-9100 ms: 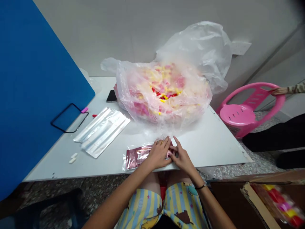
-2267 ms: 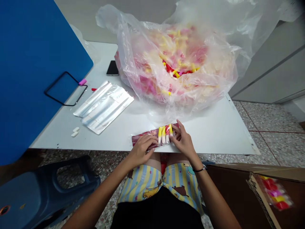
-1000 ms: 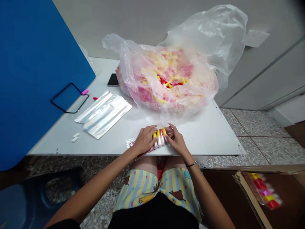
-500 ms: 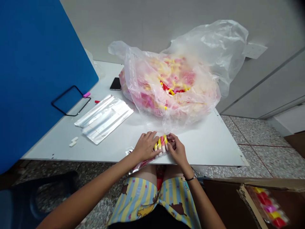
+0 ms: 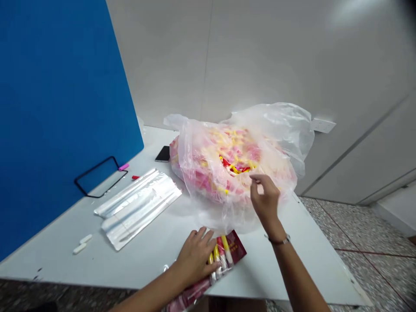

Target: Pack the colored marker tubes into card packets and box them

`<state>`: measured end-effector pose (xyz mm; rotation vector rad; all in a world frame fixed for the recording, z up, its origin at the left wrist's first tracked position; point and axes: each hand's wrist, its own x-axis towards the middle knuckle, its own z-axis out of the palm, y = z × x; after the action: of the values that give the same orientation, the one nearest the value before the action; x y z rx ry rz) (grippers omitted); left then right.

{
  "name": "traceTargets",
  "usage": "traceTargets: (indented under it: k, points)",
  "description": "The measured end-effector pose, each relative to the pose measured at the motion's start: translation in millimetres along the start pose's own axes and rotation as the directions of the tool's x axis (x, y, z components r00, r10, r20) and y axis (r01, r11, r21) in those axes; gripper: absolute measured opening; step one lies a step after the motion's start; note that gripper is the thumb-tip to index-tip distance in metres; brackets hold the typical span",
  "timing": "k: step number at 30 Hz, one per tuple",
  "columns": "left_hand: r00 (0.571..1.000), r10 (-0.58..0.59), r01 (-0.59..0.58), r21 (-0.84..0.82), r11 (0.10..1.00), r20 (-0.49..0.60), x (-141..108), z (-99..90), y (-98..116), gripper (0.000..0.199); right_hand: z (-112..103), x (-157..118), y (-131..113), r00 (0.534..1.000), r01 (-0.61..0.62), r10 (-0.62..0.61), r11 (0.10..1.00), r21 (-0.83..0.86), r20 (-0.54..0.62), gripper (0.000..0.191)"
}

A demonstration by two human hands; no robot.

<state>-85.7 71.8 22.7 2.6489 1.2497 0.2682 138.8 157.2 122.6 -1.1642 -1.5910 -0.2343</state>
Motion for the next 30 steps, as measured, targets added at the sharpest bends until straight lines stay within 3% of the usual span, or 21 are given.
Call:
traceTargets:
  k: [2, 3, 4, 7, 10, 12, 14, 16, 20, 22, 23, 26, 28, 30]
  points:
    - [0.999, -0.052, 0.052, -0.044, 0.998, -0.004, 0, -2.3, 9, 0.045, 35, 36, 17, 0.970, -0.038, 0.032, 0.999, 0.018, 0.243, 0.016]
    - [0.996, -0.084, 0.084, -0.083, 0.993, -0.005, 1, -1.5, 15, 0.046, 54, 49, 25, 0.918, -0.110, 0.111, 0.994, -0.024, 0.380, 0.014]
    - [0.993, -0.121, 0.120, -0.128, 0.985, -0.004, 2, 1.0, 22, 0.050, 73, 58, 34, 0.890, -0.140, 0.144, 0.989, -0.040, 0.432, 0.015]
    - [0.980, -0.200, 0.195, -0.227, 0.954, 0.001, 8, 16.7, 40, 0.083, 119, 64, 51, 0.862, -0.196, 0.196, 0.979, -0.049, 0.467, 0.020]
    - [0.979, -0.206, 0.196, -0.241, 0.951, -0.016, 15, 31.5, 48, 0.094, 134, 59, 55, 0.864, -0.260, 0.246, 0.965, -0.031, 0.439, 0.017]
    - [0.980, -0.198, 0.186, -0.238, 0.953, -0.029, 19, 34.0, 45, 0.077, 124, 57, 52, 0.871, -0.308, 0.282, 0.951, 0.000, 0.403, 0.017]
    - [0.983, -0.178, 0.163, -0.240, 0.957, -0.043, 22, 31.6, 38, 0.063, 99, 52, 42, 0.894, -0.358, 0.314, 0.929, 0.090, 0.319, 0.020]
    - [0.986, -0.155, 0.136, -0.252, 0.958, -0.059, 25, 28.0, 30, 0.060, 63, 39, 26, 0.924, -0.377, 0.345, 0.888, 0.263, 0.163, 0.023]
    - [0.987, -0.133, 0.103, -0.294, 0.950, -0.086, 27, 24.3, 23, 0.062, -15, -25, -16, 0.929, -0.369, 0.365, 0.909, 0.194, 0.056, 0.021]
    - [0.988, -0.116, 0.078, -0.313, 0.947, -0.105, 26, 23.5, 24, 0.067, -39, -68, -29, 0.882, -0.468, 0.444, 0.865, 0.182, 0.158, 0.022]
    - [0.988, -0.103, 0.062, -0.320, 0.945, -0.112, 25, 23.1, 26, 0.070, -46, -88, -32, 0.830, -0.552, 0.512, 0.810, 0.196, 0.221, 0.025]
    - [0.991, -0.066, 0.025, -0.324, 0.946, -0.115, 21, 21.5, 34, 0.077, -50, -133, -31, 0.684, -0.730, 0.680, 0.629, 0.268, 0.265, 0.046]
    - [0.993, -0.052, 0.014, -0.317, 0.948, -0.109, 19, 20.8, 39, 0.083, -45, -149, -26, 0.646, -0.761, 0.714, 0.574, 0.303, 0.270, 0.051]
    - [0.994, -0.047, 0.013, -0.311, 0.950, -0.101, 18, 20.7, 44, 0.090, -41, -158, -22, 0.645, -0.763, 0.698, 0.572, 0.299, 0.310, 0.048]
